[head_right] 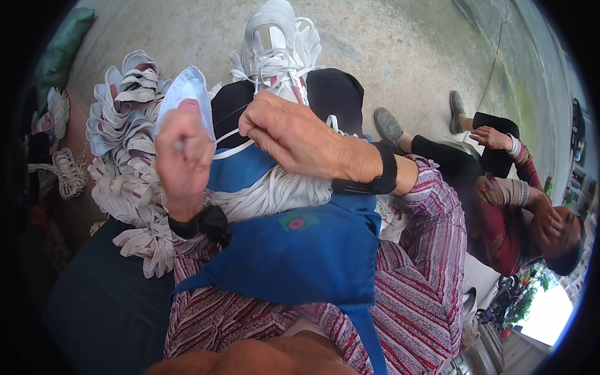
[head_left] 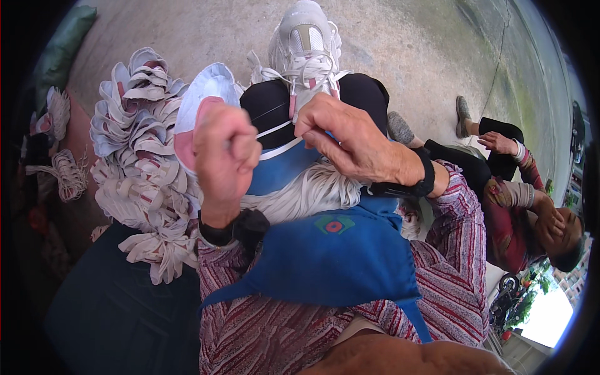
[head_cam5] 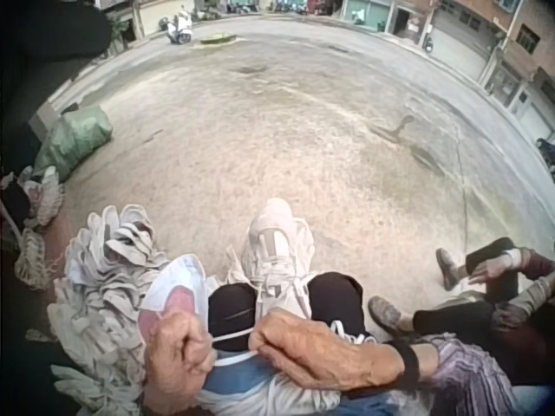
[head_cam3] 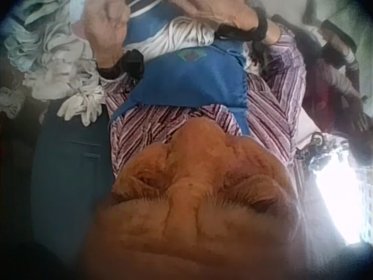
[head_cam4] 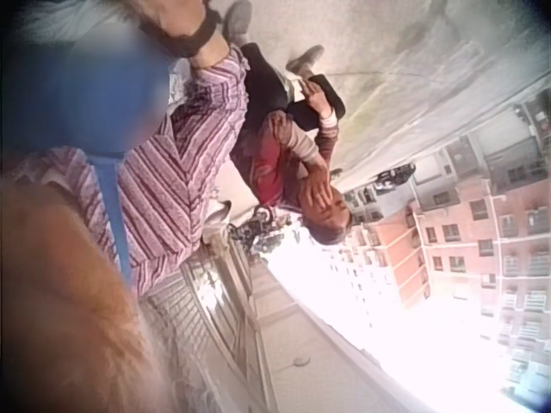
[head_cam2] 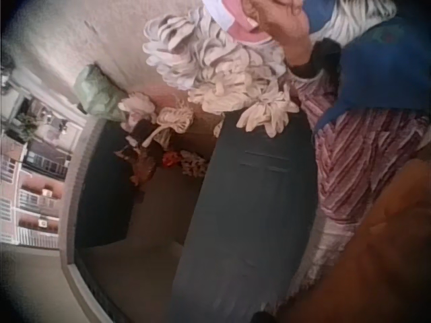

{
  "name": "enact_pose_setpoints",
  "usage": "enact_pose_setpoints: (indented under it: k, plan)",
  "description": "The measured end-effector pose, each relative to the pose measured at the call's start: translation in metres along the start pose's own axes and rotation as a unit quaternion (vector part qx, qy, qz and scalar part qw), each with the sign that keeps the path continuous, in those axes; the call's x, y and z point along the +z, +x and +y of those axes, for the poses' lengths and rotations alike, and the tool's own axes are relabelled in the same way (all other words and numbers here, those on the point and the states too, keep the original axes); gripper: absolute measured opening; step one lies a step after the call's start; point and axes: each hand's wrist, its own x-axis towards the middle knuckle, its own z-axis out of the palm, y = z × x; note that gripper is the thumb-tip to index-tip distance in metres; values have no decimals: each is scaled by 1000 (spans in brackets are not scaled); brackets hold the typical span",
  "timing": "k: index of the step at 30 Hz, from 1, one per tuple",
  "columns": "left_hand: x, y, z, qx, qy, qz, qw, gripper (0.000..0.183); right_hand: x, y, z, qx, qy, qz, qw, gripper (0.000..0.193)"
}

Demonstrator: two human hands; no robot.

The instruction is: Lacing pairs of white and pink sneakers.

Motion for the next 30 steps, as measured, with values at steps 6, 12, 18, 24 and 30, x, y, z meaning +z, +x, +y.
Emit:
enact_pose_setpoints:
  k: [6,12,18,24,30]
  plan:
    - [-19,14,-25,-32,566,199,799,29,-6,-7,14,58,-119,19,991,23]
    - [-12,59,-37,-28,629,184,755,43,22,-20,31,-57,-328,-28,943,34]
    - [-22,72,-35,-1,741,133,658,35,33,-10,44,-129,-395,-63,907,24]
    - [-18,61,-34,-78,193,152,966,20,18,-19,28,-55,-159,-106,980,12]
    - [-6,6,86,128,-183,64,973,18,-42,-33,-1,62,0,-14,998,17]
